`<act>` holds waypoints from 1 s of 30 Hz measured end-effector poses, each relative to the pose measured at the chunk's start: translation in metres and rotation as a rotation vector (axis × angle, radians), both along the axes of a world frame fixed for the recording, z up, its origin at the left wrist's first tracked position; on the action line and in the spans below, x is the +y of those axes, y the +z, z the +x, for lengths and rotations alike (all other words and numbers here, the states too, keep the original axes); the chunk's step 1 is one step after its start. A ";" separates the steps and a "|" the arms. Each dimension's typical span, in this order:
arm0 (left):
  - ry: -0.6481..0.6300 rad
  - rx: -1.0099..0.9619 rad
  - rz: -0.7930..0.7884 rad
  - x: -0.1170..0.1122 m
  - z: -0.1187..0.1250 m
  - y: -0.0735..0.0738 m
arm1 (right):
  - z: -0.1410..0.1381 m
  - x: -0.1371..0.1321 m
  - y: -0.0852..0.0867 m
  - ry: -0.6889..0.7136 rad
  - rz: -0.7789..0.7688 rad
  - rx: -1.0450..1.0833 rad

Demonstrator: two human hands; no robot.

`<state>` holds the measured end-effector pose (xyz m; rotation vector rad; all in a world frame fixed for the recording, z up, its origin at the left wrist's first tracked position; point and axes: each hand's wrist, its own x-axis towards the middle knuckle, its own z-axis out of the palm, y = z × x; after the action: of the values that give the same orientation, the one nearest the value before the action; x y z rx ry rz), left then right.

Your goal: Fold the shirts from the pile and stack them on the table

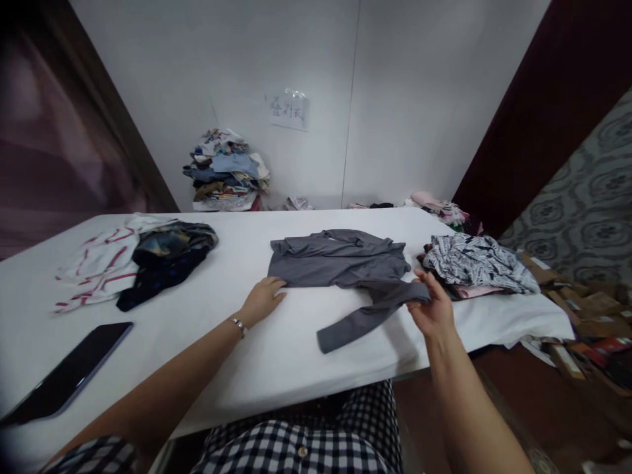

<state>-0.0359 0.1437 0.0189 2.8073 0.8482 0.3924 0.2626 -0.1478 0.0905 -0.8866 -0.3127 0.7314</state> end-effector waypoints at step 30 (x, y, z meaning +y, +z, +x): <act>0.195 -0.506 -0.660 -0.026 -0.071 0.020 | 0.080 0.038 0.095 0.018 -0.203 -0.348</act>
<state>-0.1065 0.1174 0.0387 1.9132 0.9149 0.6672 0.3431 -0.1098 0.1860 -1.2081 -0.5622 0.6305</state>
